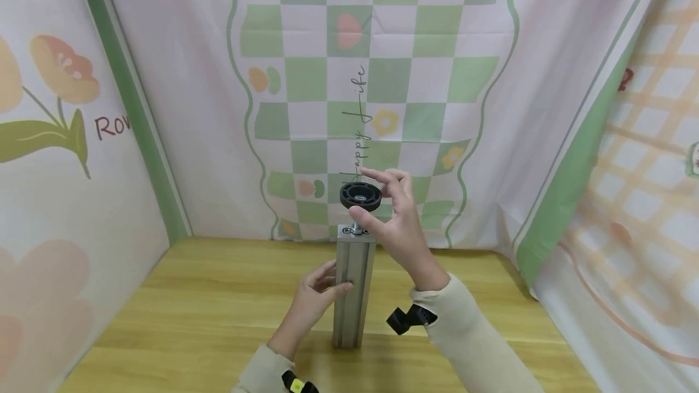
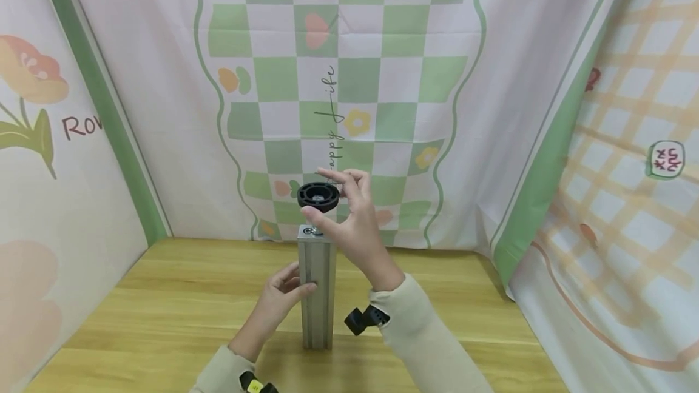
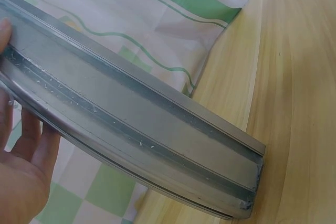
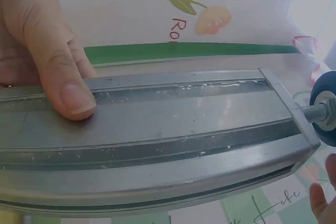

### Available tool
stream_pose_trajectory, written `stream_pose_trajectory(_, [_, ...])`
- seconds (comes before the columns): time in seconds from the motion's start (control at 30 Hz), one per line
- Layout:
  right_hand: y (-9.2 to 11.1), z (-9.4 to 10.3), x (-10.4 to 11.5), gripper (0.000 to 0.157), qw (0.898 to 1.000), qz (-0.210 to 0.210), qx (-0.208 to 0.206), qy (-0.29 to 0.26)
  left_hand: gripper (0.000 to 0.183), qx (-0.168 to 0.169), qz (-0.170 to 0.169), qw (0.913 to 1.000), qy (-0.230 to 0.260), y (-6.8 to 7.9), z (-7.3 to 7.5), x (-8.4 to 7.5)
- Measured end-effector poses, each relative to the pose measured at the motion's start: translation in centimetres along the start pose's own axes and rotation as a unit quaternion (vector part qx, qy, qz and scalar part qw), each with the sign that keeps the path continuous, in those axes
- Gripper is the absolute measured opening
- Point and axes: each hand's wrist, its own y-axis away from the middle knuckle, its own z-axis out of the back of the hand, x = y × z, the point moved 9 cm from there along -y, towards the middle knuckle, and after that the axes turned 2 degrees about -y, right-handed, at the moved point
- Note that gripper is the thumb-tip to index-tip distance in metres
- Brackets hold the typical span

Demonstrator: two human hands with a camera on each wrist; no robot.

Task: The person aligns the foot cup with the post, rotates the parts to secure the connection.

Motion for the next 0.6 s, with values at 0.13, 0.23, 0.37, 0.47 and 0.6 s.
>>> stream_pose_trajectory(0.13, [-0.2, -0.6, -0.3, 0.053, 0.997, -0.011, 0.047, -0.058, 0.069, 0.000, 0.007, 1.0000, 0.003, 0.0, 0.0, 0.2])
stream_pose_trajectory(0.23, [-0.2, -1.2, -0.7, 0.055, 0.988, -0.027, 0.091, -0.119, 0.071, -0.002, 0.010, 0.9999, 0.003, 0.0, 0.1, 0.3])
stream_pose_trajectory(0.37, [0.1, -1.5, -1.0, 0.057, 0.978, -0.033, 0.115, -0.174, 0.071, -0.002, 0.009, 1.0000, 0.000, 0.0, 0.0, 0.3])
stream_pose_trajectory(0.47, [0.1, -1.6, -1.0, 0.057, 0.974, -0.029, 0.117, -0.191, 0.071, -0.001, 0.009, 1.0000, 0.001, 0.0, 0.0, 0.4])
stream_pose_trajectory(0.6, [0.2, -1.7, -0.9, 0.056, 0.972, -0.025, 0.122, -0.201, 0.070, -0.002, 0.010, 0.9999, 0.001, 0.0, 0.0, 0.4])
